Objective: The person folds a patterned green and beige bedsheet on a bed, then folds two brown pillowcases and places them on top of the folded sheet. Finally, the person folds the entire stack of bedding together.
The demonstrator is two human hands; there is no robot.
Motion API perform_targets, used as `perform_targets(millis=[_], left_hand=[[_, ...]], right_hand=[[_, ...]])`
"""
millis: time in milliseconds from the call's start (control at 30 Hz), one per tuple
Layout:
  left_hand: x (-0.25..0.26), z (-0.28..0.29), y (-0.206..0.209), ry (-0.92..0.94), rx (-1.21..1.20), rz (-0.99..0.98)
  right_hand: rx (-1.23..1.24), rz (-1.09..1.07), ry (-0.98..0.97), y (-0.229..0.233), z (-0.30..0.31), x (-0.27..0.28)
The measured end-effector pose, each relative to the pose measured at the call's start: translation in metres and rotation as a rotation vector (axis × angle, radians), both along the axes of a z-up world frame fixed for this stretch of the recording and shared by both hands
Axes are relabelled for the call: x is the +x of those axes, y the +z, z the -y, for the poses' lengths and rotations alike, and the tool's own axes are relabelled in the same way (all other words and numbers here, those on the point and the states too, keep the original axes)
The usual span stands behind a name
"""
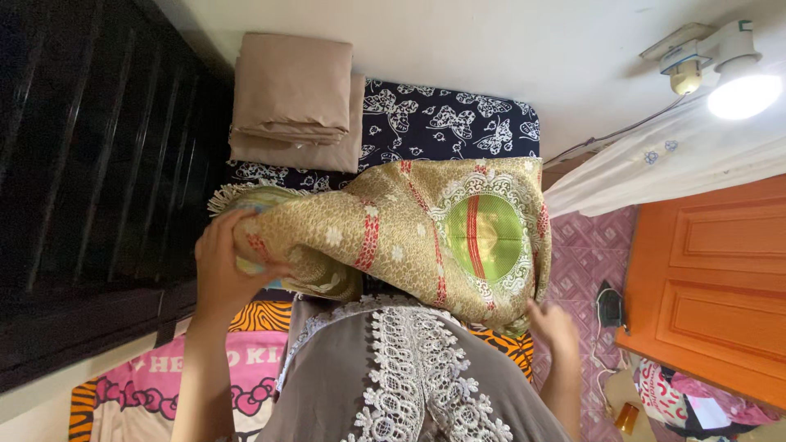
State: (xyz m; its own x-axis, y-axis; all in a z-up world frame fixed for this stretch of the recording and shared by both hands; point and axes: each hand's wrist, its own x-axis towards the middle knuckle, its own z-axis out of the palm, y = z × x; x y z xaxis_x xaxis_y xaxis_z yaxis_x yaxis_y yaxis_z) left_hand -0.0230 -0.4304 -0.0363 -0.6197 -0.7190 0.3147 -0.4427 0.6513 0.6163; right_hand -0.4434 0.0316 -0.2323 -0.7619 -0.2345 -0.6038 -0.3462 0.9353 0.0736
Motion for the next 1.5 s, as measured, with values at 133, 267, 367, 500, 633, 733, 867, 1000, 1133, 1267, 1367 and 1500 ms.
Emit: perform_targets(millis=[133,267,367,500,633,733,867,1000,1133,1267,1367,1500], left_hand=[[0.014,-0.007,-0.034,0.152,0.001,0.074],[0.030,-0.004,-0.055,0.191,-0.019,0.130],[0.033,-0.001,-0.039,0.190,-0.108,0.120],[0.032,0.003,0.001,0.215,-0.339,0.177],[0.013,0.013,-0.025,0.356,-0.553,0.115],[0.004,-0.004,-0.103,0.301,-0.531,0.131],[0.016,-0.039,-0.177,-0.384,-0.386,0.064],[0.007,-0.062,-0.173,-0.078,-0.490,0.162],[0.004,-0.042,-0.159,0.200,-0.560,0.086],[0.004,-0.022,-0.157,0.158,-0.330,0.042],[0.011,-0.017,-0.138,0.121,-0.363,0.046],[0.004,0.005,-0.089,0.162,-0.209,-0.145]], right_hand=[[-0.243,0.636,-0.785,-0.021,-0.004,0.034],[-0.778,0.821,-1.332,-0.032,0.004,0.072],[-1.081,0.850,-1.602,-0.034,0.004,0.081],[-1.109,0.567,-1.650,-0.034,-0.010,0.105],[-1.169,0.322,-1.410,-0.038,-0.005,0.120],[-1.242,0.065,-1.187,-0.039,0.006,0.117],[-1.290,-0.369,-1.650,-0.036,0.025,0.097],[-1.534,-0.555,-1.352,-0.007,0.020,0.083],[-1.656,-0.613,-1.222,0.053,0.037,0.064],[-1.766,-0.627,-1.064,0.108,0.054,0.042],[-1.925,-0.638,-0.809,0.139,0.073,0.018],[-1.803,-0.847,-0.595,0.159,0.102,-0.030]])
